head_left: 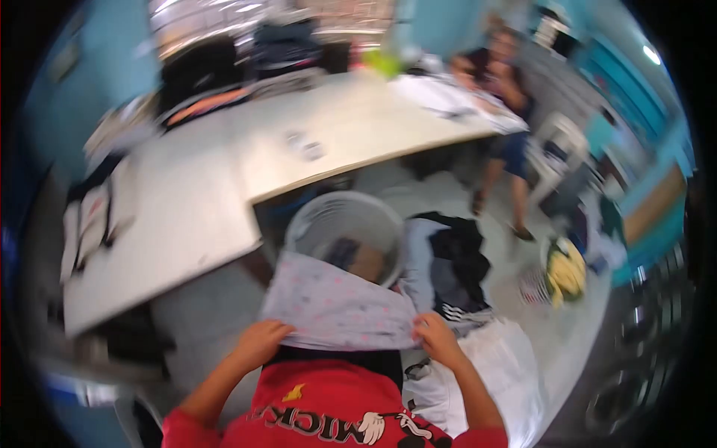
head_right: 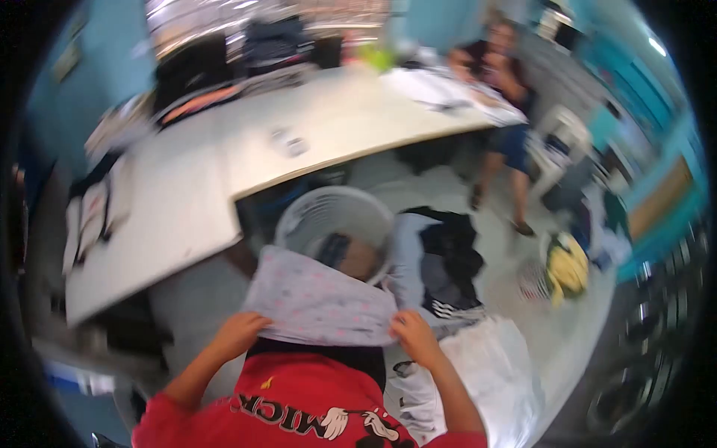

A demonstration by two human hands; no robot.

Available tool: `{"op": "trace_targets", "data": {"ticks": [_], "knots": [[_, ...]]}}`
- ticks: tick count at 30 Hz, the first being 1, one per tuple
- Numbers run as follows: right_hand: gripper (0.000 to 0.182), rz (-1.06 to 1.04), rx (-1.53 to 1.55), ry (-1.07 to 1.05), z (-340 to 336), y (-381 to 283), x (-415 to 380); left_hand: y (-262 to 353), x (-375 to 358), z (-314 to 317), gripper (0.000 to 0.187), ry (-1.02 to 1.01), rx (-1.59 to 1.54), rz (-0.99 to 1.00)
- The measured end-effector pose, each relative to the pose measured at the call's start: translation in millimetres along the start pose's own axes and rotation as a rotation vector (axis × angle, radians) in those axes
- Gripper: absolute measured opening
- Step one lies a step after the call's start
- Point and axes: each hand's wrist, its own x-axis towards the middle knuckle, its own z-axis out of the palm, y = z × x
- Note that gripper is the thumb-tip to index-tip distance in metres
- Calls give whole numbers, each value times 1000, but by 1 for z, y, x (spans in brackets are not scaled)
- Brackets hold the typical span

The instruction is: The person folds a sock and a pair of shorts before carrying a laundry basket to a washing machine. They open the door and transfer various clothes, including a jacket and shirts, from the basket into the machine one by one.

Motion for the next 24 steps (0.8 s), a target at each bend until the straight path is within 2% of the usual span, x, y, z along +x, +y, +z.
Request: {"op": "trace_targets", "data": {"ticks": [2, 4, 5, 6, 8, 9, 11, 12, 15, 16, 18, 19, 21, 23, 24], "knots": [[16, 44, 114, -69, 44, 25, -35, 3, -32, 43, 28, -151, -55, 8], [20, 308, 301, -124, 73, 52, -63, 18, -40, 40, 25, -66, -68, -83], [18, 409, 593, -127, 70, 50, -61, 18, -43, 44, 23, -3, -129, -110], [22, 575, 732, -52, 79, 57, -63, 17, -45, 49, 22, 65, -182, -131], [32, 1033, 747, 94, 83, 40, -44, 20, -48, 52, 17, 115, -193, -178], [32, 1009, 740, 28, 92, 41, -39, 24, -50, 54, 16, 119, -165, -192], [50, 1117, 609, 120, 110, 45, -39, 26, -57, 51, 15, 116, -141, -213], [50, 1113, 607, 99, 111, 42, -38, 27, -59, 46, 14, 135, -119, -175], [66, 1179, 883, -17, 108, 43, -32, 20, -52, 45, 14, 156, -75, -133], [66, 1189, 881, -12, 110, 41, -29, 19, -50, 47, 14, 166, -65, -116], [62, 1169, 1144, 54, 109, 36, -29, 14, -48, 44, 14, 114, -61, -127], [55, 1166, 1252, 35, 110, 44, -29, 11, -44, 42, 14, 67, -48, -140], [40, 1200, 1360, 107, 102, 41, -32, 11, -44, 33, 15, 131, -79, -121], [39, 1223, 1391, 253, 106, 47, -40, 9, -47, 36, 22, -67, -117, -162], [42, 1211, 1438, 210, 111, 62, -47, 15, -41, 31, 22, -91, -138, -91]]}}
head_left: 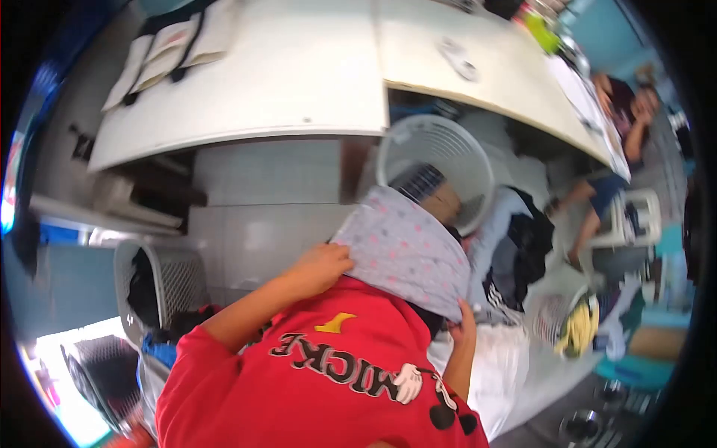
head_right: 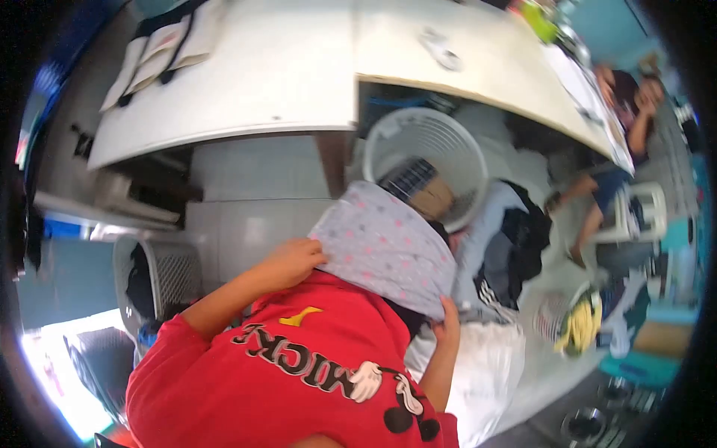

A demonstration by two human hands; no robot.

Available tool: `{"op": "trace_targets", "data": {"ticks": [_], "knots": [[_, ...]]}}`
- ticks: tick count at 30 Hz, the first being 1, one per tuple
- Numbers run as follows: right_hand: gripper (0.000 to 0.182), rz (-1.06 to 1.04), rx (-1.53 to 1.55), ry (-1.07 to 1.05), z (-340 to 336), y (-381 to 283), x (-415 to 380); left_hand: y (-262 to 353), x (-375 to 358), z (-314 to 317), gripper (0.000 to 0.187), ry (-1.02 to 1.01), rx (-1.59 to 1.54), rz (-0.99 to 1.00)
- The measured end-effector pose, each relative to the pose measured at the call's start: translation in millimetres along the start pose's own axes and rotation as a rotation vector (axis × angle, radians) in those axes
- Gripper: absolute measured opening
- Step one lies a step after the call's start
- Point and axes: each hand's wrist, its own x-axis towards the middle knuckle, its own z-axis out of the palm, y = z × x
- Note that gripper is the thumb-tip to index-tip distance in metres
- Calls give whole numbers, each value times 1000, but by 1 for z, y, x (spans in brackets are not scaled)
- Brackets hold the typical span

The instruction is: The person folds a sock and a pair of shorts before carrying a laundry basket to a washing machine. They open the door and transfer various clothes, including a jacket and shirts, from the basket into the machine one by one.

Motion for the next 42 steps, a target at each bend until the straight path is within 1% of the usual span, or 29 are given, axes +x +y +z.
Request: {"op": "trace_targets", "data": {"ticks": [2, 3, 5, 6, 7, 8, 9, 10, 11, 14, 16, 18, 19, 20, 21, 22, 23, 24, 26, 27, 28, 30, 31, 34, 36, 38, 39, 40, 42], "knots": [[44, -28, -7, -63, 5, -5, -7, 15, 6, -12, 35, 26, -100, -96], [44, -12, 26, -65, 9, -11, -11, 16, 15, -10, 35, 9, -120, -66], [43, -7, 71, -73, 16, -20, -15, 29, 34, -5, 54, 104, -149, 79], [44, -47, 107, -14, 25, -27, -19, 33, 44, 5, 54, 101, -151, 89], [44, -85, 140, 38, 35, -36, -22, 36, 54, 22, 60, 77, -89, 120], [44, -87, 140, 36, 46, -47, -25, 37, 61, 37, 68, 54, -28, 147], [46, -153, 109, -37, 58, -59, -30, 39, 64, 47, 68, 54, -27, 144], [48, -218, 78, -112, 72, -71, -36, 41, 64, 57, 72, -28, 44, 145], [50, -268, 37, -112, 99, -83, -47, 40, 63, 64, 78, -111, 116, 146], [53, -366, -152, -192, 168, -90, -58, 32, 56, 77, 81, -20, 114, 189], [50, -359, -415, -344, 209, -82, -60, 36, 54, 68, 79, -63, 153, 175], [46, -191, -392, -651, 236, -73, -63, 41, 55, 55, 76, -106, 191, 164], [41, -198, -433, -666, 239, -68, -54, 42, 58, 49, 74, -288, 119, 62], [41, -200, -425, -657, 231, -58, -38, 43, 60, 46, 72, -470, 44, -38], [40, -381, -546, -473, 217, -47, -17, 34, 53, 60, 69, -282, 18, 9], [39, -558, -666, -283, 204, -40, 1, 33, 52, 63, 69, -281, 17, 19], [44, -569, -721, -159, 191, -34, 9, 32, 52, 64, 69, -268, 6, 26], [44, -574, -718, -151, 185, -27, 10, 31, 52, 64, 69, -254, -3, 34], [53, 47, -468, -181, 176, -15, 16, 29, 57, 58, 70, -257, -45, 66], [59, 103, -405, -219, 163, 8, 39, 31, 57, 55, 73, -274, -101, 92], [59, 139, -312, -292, 167, 6, 32, 32, 58, 53, 73, -283, -98, 120], [56, 116, -22, -421, 175, 13, 43, 33, 61, 47, 73, -386, -144, 79], [56, 99, -10, -411, 179, 9, 39, 36, 64, 42, 73, -471, -151, 58], [48, -16, -66, -359, 194, 1, 29, 43, 58, 31, 73, -410, -245, 141], [46, -173, 69, -376, 197, -2, 24, 46, 58, 28, 76, -380, -219, 200], [46, -242, 96, -374, 198, -11, 21, 52, 63, 15, 72, -592, -235, 199], [46, -309, 118, -373, 198, -17, 18, 50, 64, 8, 61, -557, -258, 256], [46, -325, 125, -363, 199, -26, 11, 46, 67, -2, 61, -562, -250, 274], [48, -380, 108, -319, 193, -51, -4, 39, 84, -35, 44, -491, -632, 248]]}}
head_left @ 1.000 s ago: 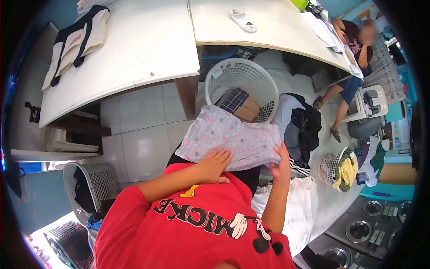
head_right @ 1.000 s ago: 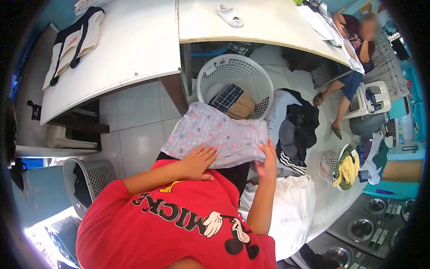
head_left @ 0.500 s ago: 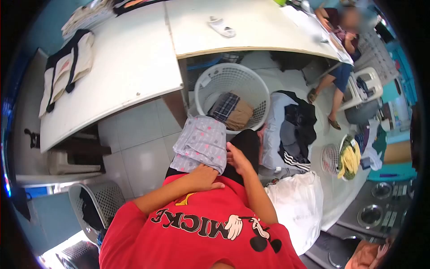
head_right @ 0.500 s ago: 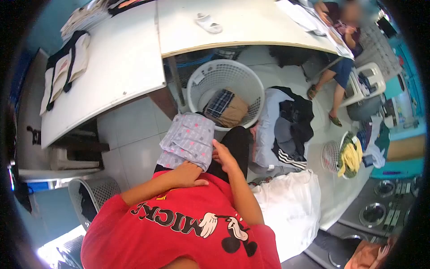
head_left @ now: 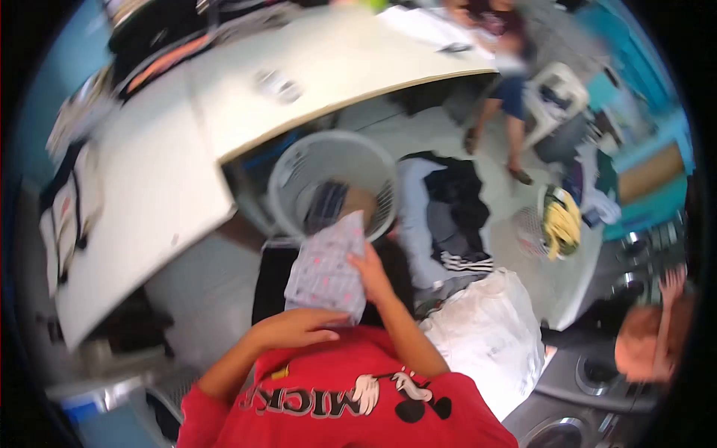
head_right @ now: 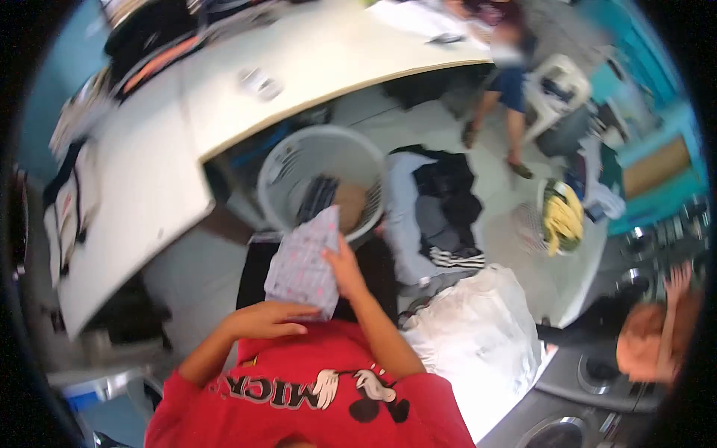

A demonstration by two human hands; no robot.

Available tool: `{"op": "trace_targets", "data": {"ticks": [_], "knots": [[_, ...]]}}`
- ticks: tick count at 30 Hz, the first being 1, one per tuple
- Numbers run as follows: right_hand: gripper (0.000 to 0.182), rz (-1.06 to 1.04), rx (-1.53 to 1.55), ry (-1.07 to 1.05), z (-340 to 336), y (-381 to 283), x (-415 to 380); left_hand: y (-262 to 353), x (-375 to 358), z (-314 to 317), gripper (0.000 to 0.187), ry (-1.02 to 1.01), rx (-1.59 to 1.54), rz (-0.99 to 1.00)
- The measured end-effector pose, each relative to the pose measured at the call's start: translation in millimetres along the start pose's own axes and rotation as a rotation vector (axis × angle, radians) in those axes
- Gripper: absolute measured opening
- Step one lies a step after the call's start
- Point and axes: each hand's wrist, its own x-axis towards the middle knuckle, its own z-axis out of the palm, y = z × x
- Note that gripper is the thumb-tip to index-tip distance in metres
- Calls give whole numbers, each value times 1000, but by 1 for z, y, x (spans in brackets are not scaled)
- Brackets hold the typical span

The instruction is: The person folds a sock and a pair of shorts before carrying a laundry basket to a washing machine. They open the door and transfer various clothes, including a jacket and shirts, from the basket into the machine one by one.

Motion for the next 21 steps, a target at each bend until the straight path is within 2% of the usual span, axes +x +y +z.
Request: {"op": "trace_targets", "data": {"ticks": [2, 3, 4, 5, 6, 7, 8, 10, 11, 13, 17, 18, 21], "knots": [[49, -202, -243, 67, -32, 9, 10, 11, 7, -43, 36, 161, 24, -94], [52, -283, -518, 147, -42, 0, 8, 29, 17, -64, 35, 399, 292, 46], [56, -368, -824, 281, -45, -10, -1, 38, 19, -80, 38, 592, 298, -90], [56, -368, -727, 294, -57, -3, 6, 32, 20, -101, 43, 740, 409, 8], [59, -236, -735, 287, -48, -31, -14, 15, 23, -131, 48, 782, 658, 96], [59, -383, -737, 320, -51, -39, -23, -11, 22, -159, 51, 892, 689, 129], [60, -511, -749, 318, -55, -37, -28, -38, 18, -187, 50, 966, 823, 79], [59, -415, -767, 367, -59, -40, -39, -117, 14, -241, 54, 1112, 980, -161], [56, -429, -680, 410, -59, -40, -45, -105, 21, -237, 54, 1113, 966, -132], [56, -429, -605, 461, -70, -39, -50, -62, 21, -213, 54, 1013, 974, -362], [50, -362, -308, 476, -88, -33, -53, -43, 12, -210, 60, 842, 1132, -328], [49, -307, -179, 460, -89, -37, -55, -41, 13, -209, 60, 842, 1134, -318], [47, -281, -88, 465, -85, -42, -63, -39, 12, -209, 59, 823, 1217, -379]]}}
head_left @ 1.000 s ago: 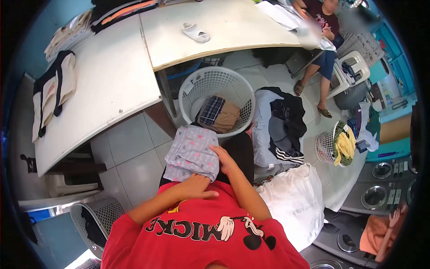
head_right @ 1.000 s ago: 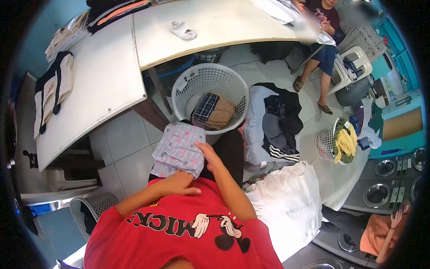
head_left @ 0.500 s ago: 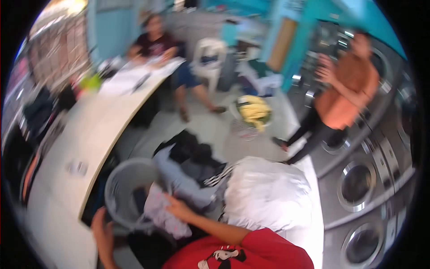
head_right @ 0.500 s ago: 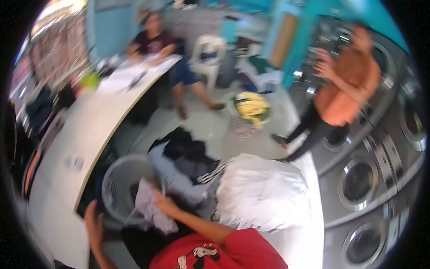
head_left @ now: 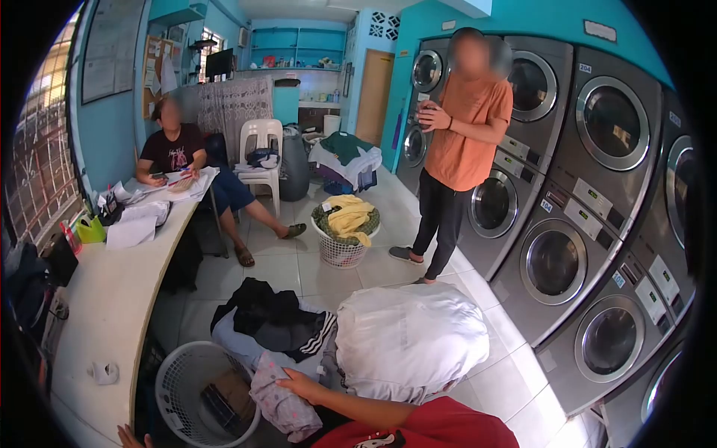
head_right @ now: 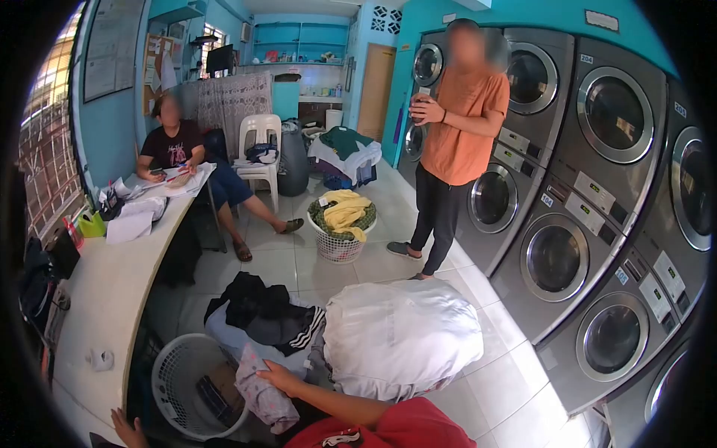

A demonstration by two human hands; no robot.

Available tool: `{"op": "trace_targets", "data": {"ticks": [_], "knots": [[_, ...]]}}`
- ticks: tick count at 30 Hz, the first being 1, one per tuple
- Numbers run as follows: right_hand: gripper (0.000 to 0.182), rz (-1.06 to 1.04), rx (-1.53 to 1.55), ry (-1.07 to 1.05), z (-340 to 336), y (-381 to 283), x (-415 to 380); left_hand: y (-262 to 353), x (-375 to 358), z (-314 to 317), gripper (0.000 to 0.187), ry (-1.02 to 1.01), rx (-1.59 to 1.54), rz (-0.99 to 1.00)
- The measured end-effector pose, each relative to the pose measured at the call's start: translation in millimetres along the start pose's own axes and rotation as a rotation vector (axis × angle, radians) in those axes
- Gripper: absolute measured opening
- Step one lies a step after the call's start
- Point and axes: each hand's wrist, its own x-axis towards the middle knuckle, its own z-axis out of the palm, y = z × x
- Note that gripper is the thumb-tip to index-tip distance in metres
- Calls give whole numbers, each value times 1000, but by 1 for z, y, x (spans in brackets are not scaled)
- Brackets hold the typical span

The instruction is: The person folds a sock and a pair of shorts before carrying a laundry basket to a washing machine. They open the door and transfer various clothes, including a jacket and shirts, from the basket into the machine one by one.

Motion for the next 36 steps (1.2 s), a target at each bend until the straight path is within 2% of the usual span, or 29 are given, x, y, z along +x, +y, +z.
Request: {"op": "trace_targets", "data": {"ticks": [2, 4, 6, 7, 8, 9, 10, 11, 12, 14, 15, 17, 20, 25, 30, 32, 33, 35, 36], "knots": [[49, 8, 9, 1, -1, -1, -3, -2, -1, 2, 59, 8, 16, 25], [52, 33, 19, -2, 0, 1, -2, -29, 6, 39, 56, 35, -66, -3], [54, 42, -98, 224, -1, 16, 9, -44, 7, 64, 58, 91, -174, -33], [55, 35, 29, 132, -14, 43, 32, -48, 4, 72, 53, 180, -120, 21], [55, 67, 118, 62, -4, 6, 14, -38, 1, 59, 57, 127, -156, -6], [52, -29, -130, 147, 1, -6, 13, -23, -1, 40, 56, 78, -130, -20], [49, -15, -311, 205, 2, -17, 15, -16, -4, 38, 55, 137, -175, -8], [45, -89, -439, 245, 4, -23, 20, -17, -3, 43, 54, 191, -117, 33], [40, -106, -184, 279, 20, -41, 16, -4, -3, 27, 53, 172, -138, 13], [28, -40, 48, 144, 37, -62, 25, 6, -1, 11, 55, 157, -141, -16], [29, -97, 42, 42, 29, -44, 51, 6, 1, 11, 57, 140, -119, -33], [35, -187, -40, -6, 37, -37, 74, 11, -3, 8, 57, 146, -98, -67], [36, -159, -81, -86, 66, -26, 107, 12, 0, 3, 55, 87, -128, -154], [39, -108, 138, -248, 108, -3, 152, 20, 2, -7, 52, 59, -163, -205], [43, -33, 192, -282, 110, 44, 195, 21, 5, -8, 49, 47, -209, -229], [43, 52, -234, 95, 95, 75, 211, 21, 5, -9, 50, 39, -219, -232], [43, 57, -236, 98, 82, 94, 219, 21, 5, -10, 51, 38, -229, -232], [40, 176, -621, 114, 57, 126, 227, 24, 6, -12, 52, 18, -205, -222], [40, 179, -624, 121, 56, 130, 223, 26, 6, -13, 54, 3, -181, -216]]}}
